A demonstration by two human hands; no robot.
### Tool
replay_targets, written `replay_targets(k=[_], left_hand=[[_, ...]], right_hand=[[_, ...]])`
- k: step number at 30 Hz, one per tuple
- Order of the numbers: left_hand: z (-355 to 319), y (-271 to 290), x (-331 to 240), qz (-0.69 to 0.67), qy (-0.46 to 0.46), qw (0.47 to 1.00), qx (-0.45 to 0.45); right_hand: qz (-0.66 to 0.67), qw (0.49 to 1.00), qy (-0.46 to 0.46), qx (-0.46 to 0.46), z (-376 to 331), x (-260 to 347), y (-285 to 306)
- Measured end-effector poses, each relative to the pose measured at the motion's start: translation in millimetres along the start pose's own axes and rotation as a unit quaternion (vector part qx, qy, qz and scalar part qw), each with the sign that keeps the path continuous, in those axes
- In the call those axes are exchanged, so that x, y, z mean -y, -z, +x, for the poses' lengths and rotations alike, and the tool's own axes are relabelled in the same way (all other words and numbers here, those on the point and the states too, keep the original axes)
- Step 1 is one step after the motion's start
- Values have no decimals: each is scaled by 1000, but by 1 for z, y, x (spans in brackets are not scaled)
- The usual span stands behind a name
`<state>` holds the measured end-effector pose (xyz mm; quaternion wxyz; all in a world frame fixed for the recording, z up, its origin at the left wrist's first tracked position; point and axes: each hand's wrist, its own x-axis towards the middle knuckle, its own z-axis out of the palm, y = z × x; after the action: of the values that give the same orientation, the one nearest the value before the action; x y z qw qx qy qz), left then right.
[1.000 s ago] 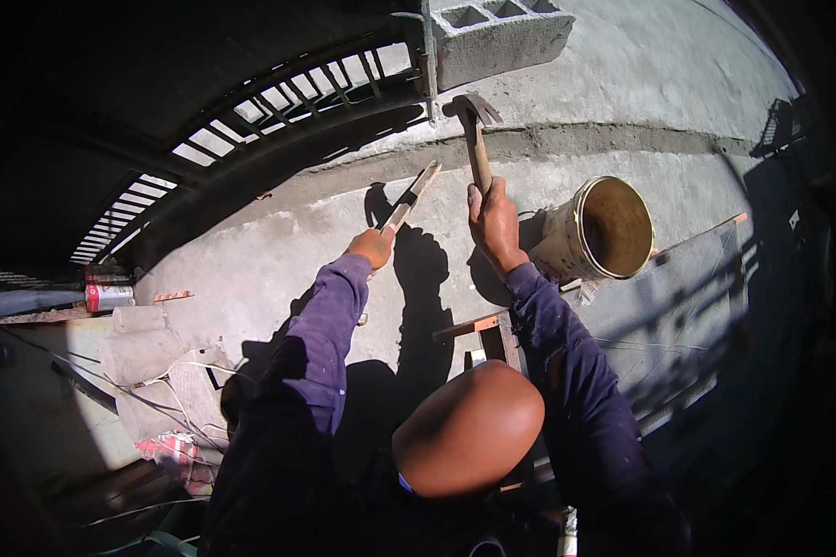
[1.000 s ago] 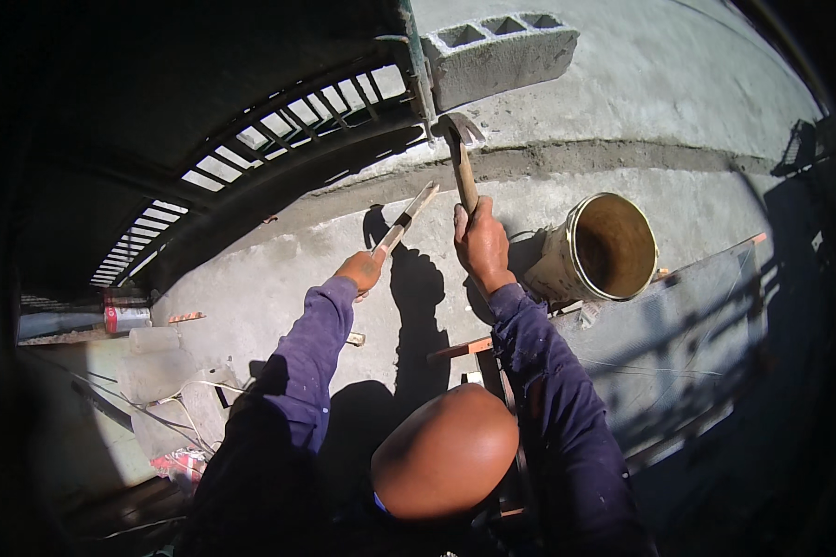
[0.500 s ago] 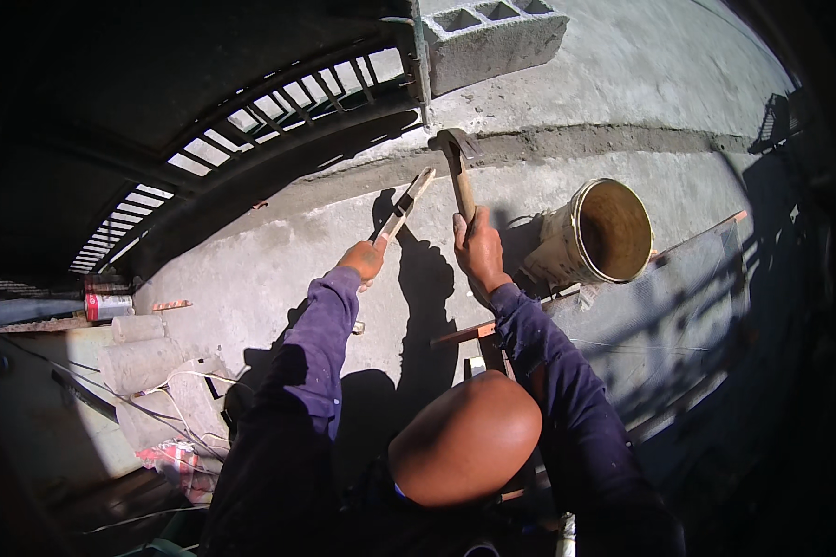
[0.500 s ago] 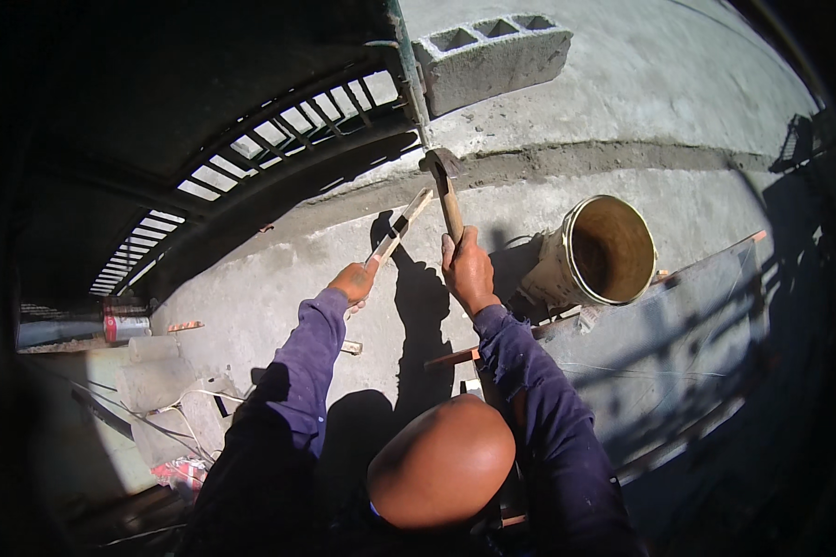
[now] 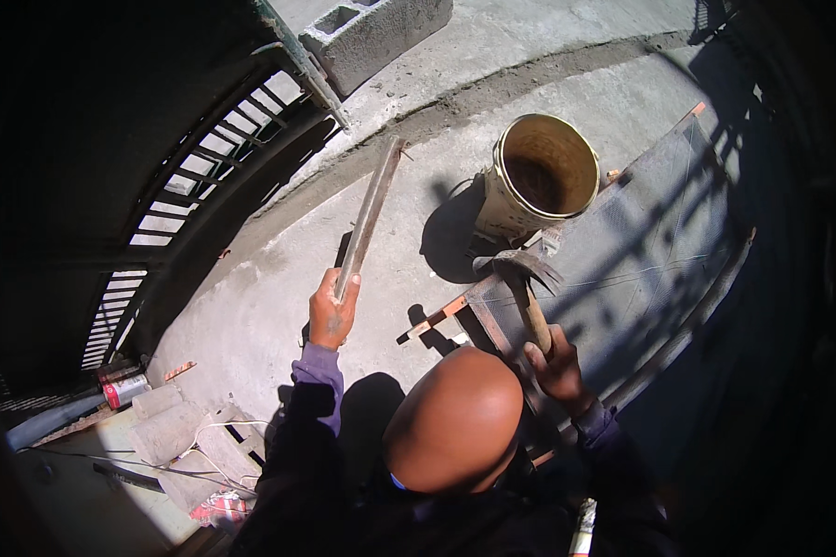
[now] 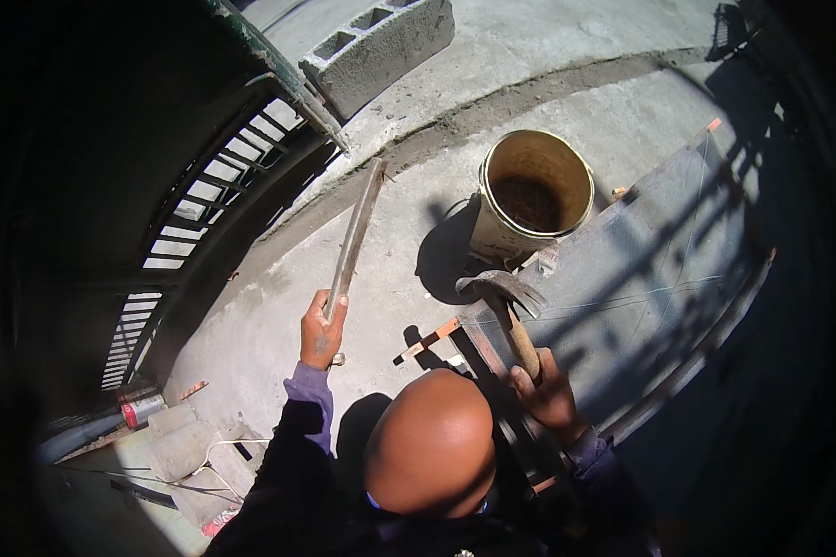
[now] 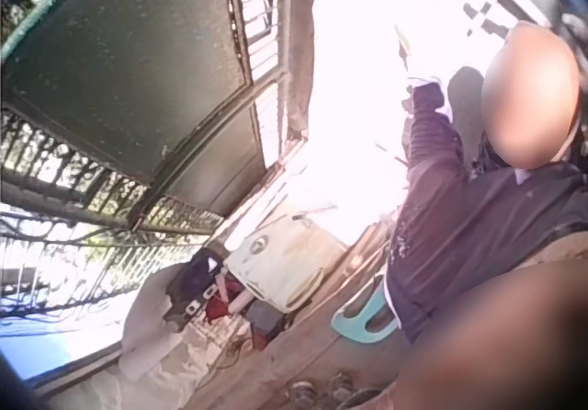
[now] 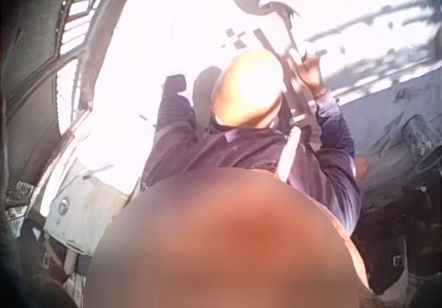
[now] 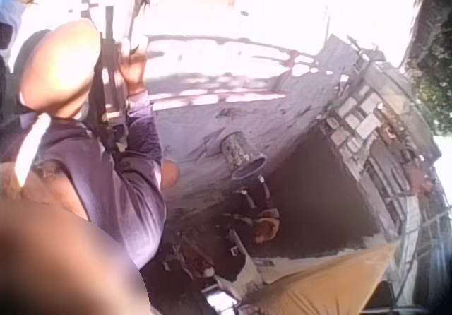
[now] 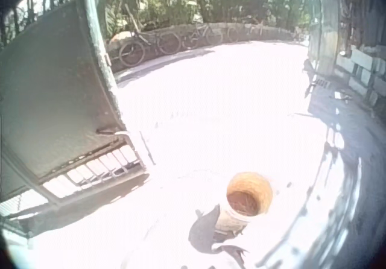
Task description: The person assembles a wooden frame by positioning wooden strips and hammering nails to secure them. The person repeatedly adjusts the strips and hammers nails at multiple points along the frame.
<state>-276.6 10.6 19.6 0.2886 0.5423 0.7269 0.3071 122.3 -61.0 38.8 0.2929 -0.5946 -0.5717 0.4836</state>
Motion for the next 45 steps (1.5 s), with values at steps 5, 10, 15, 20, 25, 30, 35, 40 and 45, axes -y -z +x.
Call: replay_targets(k=[5, 10, 15, 20, 25, 30, 35, 40, 45], left_hand=[[-23, 7, -55, -19, -82, 996, 8], [-33, 10, -85, 0, -188, 982, 17], [-23, 4, -140, 11, -275, 954, 115], [-14, -33, -245, 47, -343, 890, 297], [-53, -88, -361, 252, -398, 797, 378], [-134, -131, -405, 167, -458, 736, 469], [-195, -141, -407, 210, -459, 718, 479], [-226, -155, -394, 190, -518, 706, 444], [-244, -158, -370, 171, -552, 729, 368]], right_hand=[[-97, 992, 18, -76, -76, -19, 61], [-36, 987, -86, -130, -143, 12, 93], [-65, 980, -46, -183, -221, 52, 172], [-281, 893, -269, -228, -343, 65, 271], [-392, 752, -399, -348, -435, -36, 234], [-405, 735, -405, -362, -447, -205, 127], [-212, 782, -388, -439, -392, -241, 88], [-22, 846, -125, -518, -403, -128, 194], [35, 934, 95, -342, -394, -16, 264]])
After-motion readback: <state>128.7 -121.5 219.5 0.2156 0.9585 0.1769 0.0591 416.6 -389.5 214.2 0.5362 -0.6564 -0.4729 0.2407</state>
